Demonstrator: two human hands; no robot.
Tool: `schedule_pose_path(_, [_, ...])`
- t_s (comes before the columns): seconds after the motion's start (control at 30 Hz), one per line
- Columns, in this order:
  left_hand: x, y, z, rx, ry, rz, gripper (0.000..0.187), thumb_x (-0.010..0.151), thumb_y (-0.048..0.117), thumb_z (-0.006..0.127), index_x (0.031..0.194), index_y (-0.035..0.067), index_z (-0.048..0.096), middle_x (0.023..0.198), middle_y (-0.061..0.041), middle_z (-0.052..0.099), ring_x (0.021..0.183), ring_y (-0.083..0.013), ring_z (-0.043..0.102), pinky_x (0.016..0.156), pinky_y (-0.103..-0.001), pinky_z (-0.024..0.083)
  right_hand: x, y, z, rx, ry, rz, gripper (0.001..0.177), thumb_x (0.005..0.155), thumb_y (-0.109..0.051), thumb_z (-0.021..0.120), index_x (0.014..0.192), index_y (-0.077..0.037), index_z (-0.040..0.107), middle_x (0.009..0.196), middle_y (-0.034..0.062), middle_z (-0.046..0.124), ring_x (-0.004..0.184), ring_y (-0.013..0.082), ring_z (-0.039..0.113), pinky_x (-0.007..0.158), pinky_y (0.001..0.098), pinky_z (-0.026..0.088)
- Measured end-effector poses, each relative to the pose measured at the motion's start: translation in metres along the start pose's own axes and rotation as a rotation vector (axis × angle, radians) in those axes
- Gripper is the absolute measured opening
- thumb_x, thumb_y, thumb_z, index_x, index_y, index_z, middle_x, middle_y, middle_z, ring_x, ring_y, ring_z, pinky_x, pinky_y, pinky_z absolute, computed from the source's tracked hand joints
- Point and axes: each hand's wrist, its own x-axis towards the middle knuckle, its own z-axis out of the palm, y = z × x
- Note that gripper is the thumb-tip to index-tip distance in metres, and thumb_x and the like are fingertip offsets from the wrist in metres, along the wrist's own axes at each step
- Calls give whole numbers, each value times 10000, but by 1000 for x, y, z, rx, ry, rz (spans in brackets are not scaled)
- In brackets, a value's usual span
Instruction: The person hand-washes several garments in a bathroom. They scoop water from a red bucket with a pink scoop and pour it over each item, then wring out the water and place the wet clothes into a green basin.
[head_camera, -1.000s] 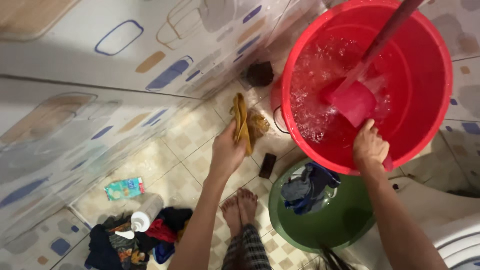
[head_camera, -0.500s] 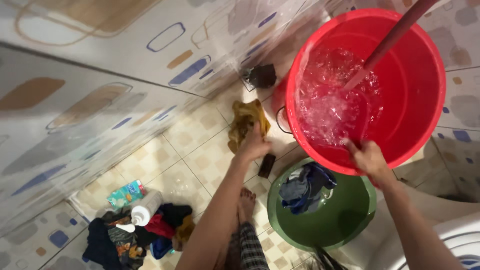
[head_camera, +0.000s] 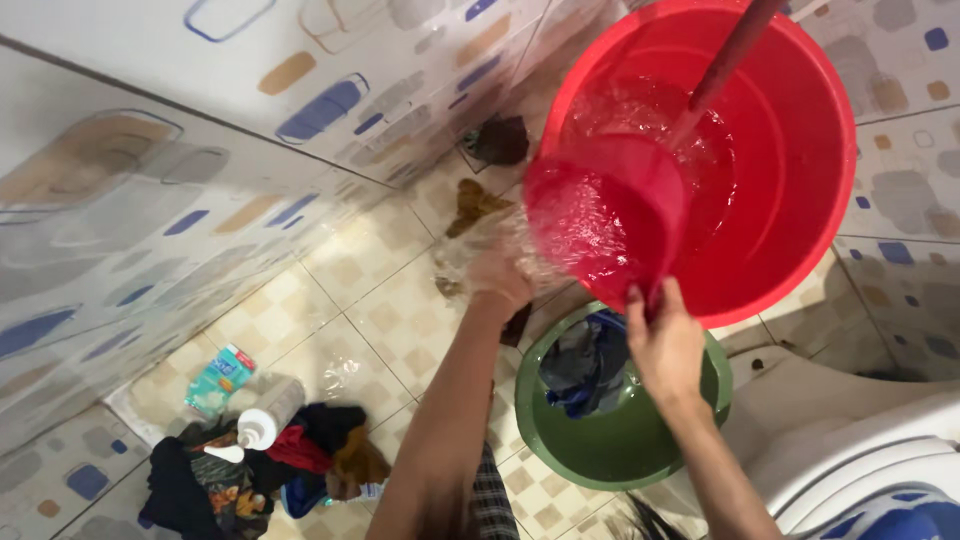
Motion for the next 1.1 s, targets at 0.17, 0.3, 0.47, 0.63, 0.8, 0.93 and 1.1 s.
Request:
schedule_pose_path(0.17, [9,-12,31,-35,401,-27,624,794,348,623,1393,213,513,1352,-24,620,1251,-254,582,1041,-462,472,-2,6,5,-215,164,-368,367,860,-62,662,1185,-9,501,720,213,621,641,408,636,565,508,492])
schedule_pose_path(0.3, [19,-31,36,-362,100,-128,762,837,331,661,1514,189,342,1444,-93,527,1214,-312,607,1017,-484,488,17,39,4,-302,235,-375,398,839,-28,658,1190,5,473,728,190,615,650,397,632,578,512,498])
schedule_pose_path(0.47, [28,-54,42,-576,30,-181,896,861,245,673,1607,119,192,1530,-210,445,1224,-400,589,1030,-504,470,92,124,20,-608,128,-108,305,1014,-72,533,1289,12,433,934,199,696,748,379,712,610,500,548])
schedule_pose_path(0.63, [20,-60,53,-859,82,-256,1014,796,186,638,1661,119,113,1348,-338,584,1280,-481,556,1121,-494,431,180,206,108,-803,-100,55,470,969,-120,463,1407,48,434,1026,247,727,779,392,757,652,505,588])
schedule_pose_path(0.8, [-2,-46,26,-810,90,-239,1034,743,183,679,1628,150,145,1340,-322,580,1271,-489,539,1101,-512,429,205,224,139,-603,-302,14,300,967,-225,572,1081,-3,739,1032,280,731,940,430,696,775,525,556])
schedule_pose_path(0.93, [-26,-37,4,-809,-11,-315,976,753,200,659,1605,221,183,1322,-264,607,1212,-451,607,1025,-520,497,190,188,74,-302,-469,110,650,1063,-501,591,945,119,744,778,278,723,687,357,699,652,468,529])
schedule_pose_path(1.1, [-27,-21,-7,-734,15,-280,913,797,264,683,1588,217,228,1309,-248,632,1188,-438,629,1007,-521,511,109,110,5,290,-398,249,534,1060,-418,617,949,104,651,671,159,535,549,243,494,494,443,423])
